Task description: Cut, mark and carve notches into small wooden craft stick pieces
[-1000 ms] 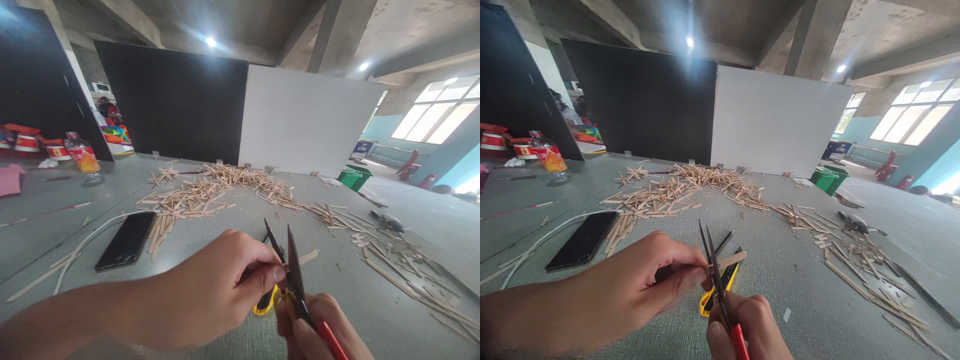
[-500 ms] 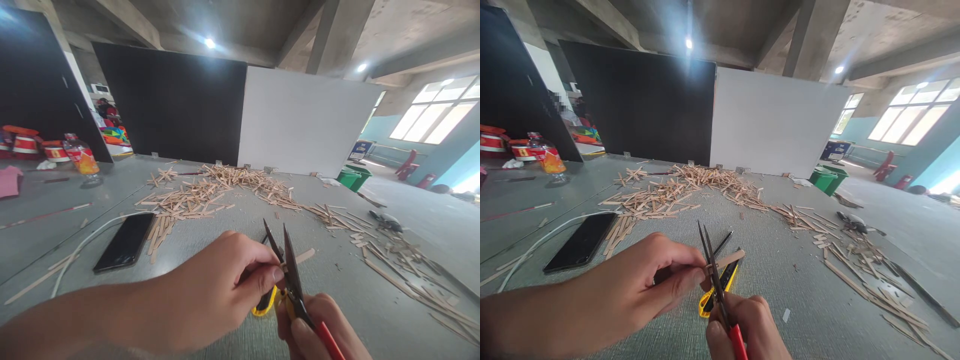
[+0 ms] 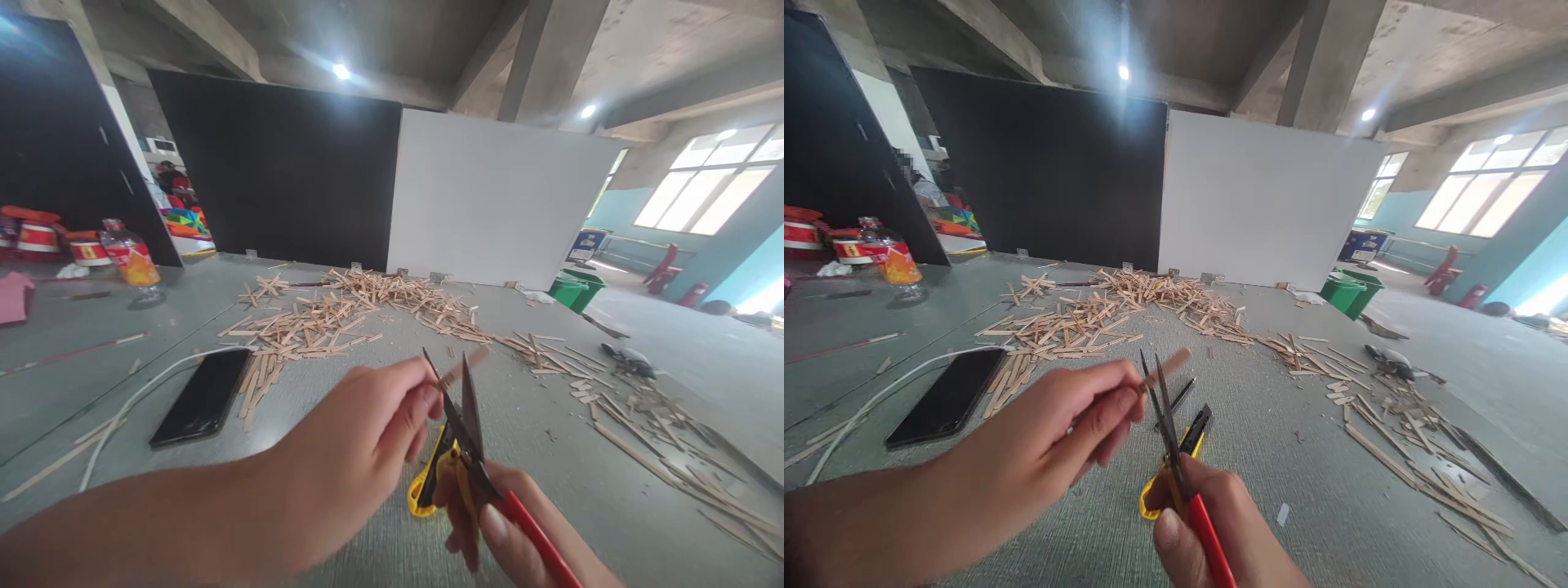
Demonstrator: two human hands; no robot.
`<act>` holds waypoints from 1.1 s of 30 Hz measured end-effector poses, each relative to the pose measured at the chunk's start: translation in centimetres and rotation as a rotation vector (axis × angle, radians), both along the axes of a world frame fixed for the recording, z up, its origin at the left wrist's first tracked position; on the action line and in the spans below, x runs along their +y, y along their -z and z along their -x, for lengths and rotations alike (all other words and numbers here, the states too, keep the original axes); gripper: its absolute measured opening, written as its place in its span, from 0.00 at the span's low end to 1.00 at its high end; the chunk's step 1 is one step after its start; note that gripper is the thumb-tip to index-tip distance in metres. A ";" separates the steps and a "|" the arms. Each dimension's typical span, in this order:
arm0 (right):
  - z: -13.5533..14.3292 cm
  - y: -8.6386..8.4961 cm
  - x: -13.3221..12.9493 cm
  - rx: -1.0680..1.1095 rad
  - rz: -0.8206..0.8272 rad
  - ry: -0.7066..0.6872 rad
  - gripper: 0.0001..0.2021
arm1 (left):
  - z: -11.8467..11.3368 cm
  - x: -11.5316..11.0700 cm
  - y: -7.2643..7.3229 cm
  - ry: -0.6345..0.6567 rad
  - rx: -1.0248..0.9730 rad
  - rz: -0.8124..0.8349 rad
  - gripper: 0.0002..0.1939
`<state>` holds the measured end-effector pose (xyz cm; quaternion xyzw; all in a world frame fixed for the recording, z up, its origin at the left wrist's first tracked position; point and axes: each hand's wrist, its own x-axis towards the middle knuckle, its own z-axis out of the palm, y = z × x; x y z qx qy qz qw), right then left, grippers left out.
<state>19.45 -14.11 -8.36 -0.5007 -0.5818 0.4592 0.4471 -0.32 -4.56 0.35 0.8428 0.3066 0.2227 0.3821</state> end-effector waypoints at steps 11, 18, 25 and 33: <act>-0.2 -2.9 1.0 -0.021 0.007 0.241 0.29 | -1.0 -0.1 0.1 0.048 0.176 0.070 0.20; -1.8 -2.7 1.6 -0.106 -0.016 0.172 0.28 | -1.1 0.4 1.0 -0.078 0.125 0.029 0.21; -2.5 -2.2 1.4 -0.130 -0.047 0.215 0.20 | -1.3 -0.3 -0.2 0.159 0.369 0.184 0.19; -1.4 -2.8 1.1 -0.127 -0.032 0.267 0.23 | -2.0 -0.3 0.3 0.216 0.386 -0.139 0.13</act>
